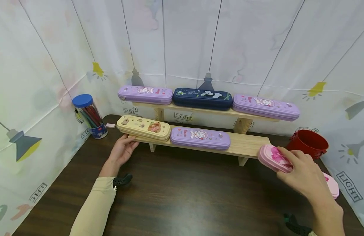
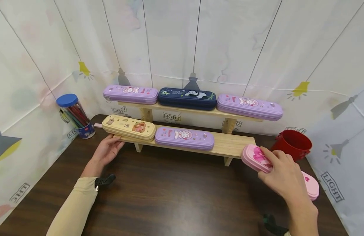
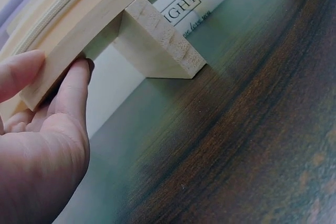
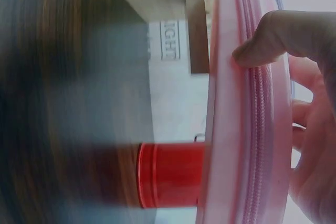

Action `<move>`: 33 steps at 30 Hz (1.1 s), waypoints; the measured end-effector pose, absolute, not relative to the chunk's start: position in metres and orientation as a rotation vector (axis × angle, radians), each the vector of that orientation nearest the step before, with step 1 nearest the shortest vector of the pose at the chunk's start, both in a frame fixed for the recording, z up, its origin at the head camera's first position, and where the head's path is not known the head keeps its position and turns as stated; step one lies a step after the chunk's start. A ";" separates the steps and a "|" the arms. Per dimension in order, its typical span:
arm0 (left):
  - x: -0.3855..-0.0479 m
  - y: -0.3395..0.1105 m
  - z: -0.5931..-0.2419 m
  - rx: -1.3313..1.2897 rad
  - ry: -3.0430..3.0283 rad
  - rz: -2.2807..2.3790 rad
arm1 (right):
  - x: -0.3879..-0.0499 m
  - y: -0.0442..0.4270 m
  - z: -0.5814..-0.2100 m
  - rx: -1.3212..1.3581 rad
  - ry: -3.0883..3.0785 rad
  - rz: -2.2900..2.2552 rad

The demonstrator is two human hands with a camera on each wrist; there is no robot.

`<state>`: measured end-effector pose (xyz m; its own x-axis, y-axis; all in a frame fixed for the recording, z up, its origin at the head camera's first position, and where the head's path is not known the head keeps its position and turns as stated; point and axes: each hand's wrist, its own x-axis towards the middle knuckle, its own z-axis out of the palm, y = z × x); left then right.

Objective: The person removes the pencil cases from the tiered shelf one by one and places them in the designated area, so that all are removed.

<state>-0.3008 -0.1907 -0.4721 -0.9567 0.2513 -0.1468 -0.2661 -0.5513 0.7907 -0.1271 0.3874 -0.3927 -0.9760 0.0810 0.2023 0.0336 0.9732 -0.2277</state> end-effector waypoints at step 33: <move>-0.297 -0.193 -0.472 -0.007 1.303 2.532 | -0.073 0.507 -0.428 -0.647 -3.068 0.321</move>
